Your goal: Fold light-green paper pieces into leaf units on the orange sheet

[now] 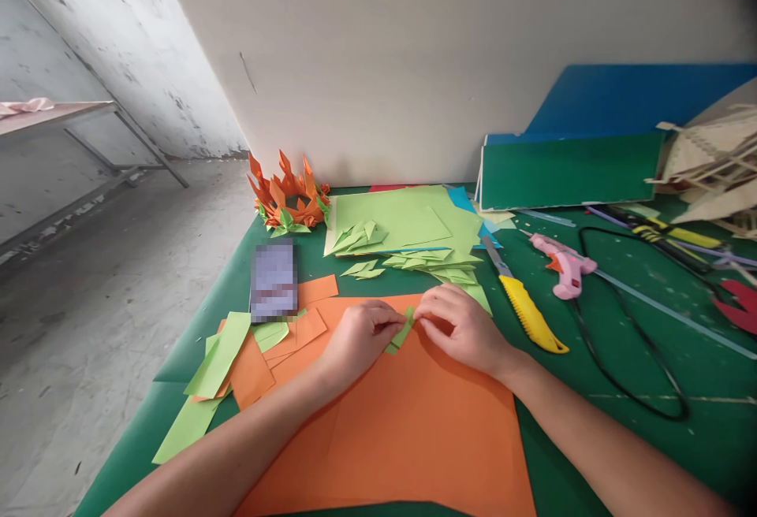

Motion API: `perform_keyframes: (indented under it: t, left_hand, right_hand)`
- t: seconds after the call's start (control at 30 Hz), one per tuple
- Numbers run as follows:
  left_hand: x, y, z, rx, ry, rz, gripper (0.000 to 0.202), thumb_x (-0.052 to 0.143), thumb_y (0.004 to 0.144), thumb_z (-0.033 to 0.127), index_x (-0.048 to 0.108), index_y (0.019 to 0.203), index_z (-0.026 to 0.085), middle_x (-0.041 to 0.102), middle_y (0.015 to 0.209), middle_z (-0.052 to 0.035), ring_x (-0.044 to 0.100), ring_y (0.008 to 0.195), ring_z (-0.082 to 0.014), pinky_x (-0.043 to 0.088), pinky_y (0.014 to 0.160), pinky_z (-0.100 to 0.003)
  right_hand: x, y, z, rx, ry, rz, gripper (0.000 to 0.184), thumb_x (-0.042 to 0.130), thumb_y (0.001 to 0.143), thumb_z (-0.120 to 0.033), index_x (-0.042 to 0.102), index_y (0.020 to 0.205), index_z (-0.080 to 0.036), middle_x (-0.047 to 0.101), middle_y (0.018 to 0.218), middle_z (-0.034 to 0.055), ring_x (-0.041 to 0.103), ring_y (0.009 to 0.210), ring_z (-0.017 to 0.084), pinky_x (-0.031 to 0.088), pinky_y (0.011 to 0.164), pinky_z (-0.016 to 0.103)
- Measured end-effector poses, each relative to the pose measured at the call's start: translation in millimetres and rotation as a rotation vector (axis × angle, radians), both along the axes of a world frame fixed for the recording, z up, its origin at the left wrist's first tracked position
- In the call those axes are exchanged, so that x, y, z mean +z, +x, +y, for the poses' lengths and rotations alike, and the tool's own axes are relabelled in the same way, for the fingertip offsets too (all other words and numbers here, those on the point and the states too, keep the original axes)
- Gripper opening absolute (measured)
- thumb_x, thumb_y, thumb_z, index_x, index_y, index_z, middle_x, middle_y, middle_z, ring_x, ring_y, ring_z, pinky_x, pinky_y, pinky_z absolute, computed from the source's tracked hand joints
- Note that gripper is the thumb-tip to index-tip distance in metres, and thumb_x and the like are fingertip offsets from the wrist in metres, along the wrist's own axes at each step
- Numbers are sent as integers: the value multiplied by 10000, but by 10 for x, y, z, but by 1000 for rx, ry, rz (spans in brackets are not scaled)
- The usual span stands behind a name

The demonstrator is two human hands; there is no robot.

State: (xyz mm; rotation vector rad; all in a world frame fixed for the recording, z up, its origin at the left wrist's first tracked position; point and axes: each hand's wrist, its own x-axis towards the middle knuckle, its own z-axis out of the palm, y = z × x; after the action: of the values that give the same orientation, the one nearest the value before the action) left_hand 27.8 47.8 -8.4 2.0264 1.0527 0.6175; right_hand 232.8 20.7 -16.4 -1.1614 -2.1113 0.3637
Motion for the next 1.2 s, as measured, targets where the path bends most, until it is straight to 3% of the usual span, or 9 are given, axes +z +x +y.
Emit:
perform_keyframes:
  t: [0.2,0.5,0.73,0.97,1.2]
  left_hand:
    - [23,6,-21,-39,66,91,219,535,893,141,743,893,208,653,910,-18,603,759,-124,460,668,-209]
    - [47,34,-93,-109,276,257,316,410,945,144,706,838,177,618,869,-50,580,742,-147,435,672,-244]
    - [12,21,-90,-187,351,318,343,347,963,174,658,818,177,577,822,-44,538,735,-153,426,675,-251]
    - [30,-6,-39,-209,323,303,321,361,934,122,660,823,166,597,871,-54,563,807,-166,444,736,-267]
    - [85,-36,-14,-221,248,249,317,377,861,51,640,727,168,622,880,-39,566,766,-148,445,690,-249]
  right_hand:
    - [-33,38,13,133,46,-113,314,459,828,-10,679,916,-216,676,951,49,583,911,206,488,788,354]
    - [-67,73,20,172,96,-119,327,426,888,-44,681,1002,-215,706,983,50,628,948,199,511,820,358]
    - [-34,72,23,186,90,-131,327,403,926,-82,691,997,-220,709,982,59,634,941,202,520,797,356]
    - [-35,75,18,185,92,-138,324,409,926,-84,694,1000,-218,712,998,58,635,950,201,519,810,348]
    - [-1,66,6,158,96,-182,337,412,906,-68,701,989,-220,718,992,55,653,938,195,527,808,330]
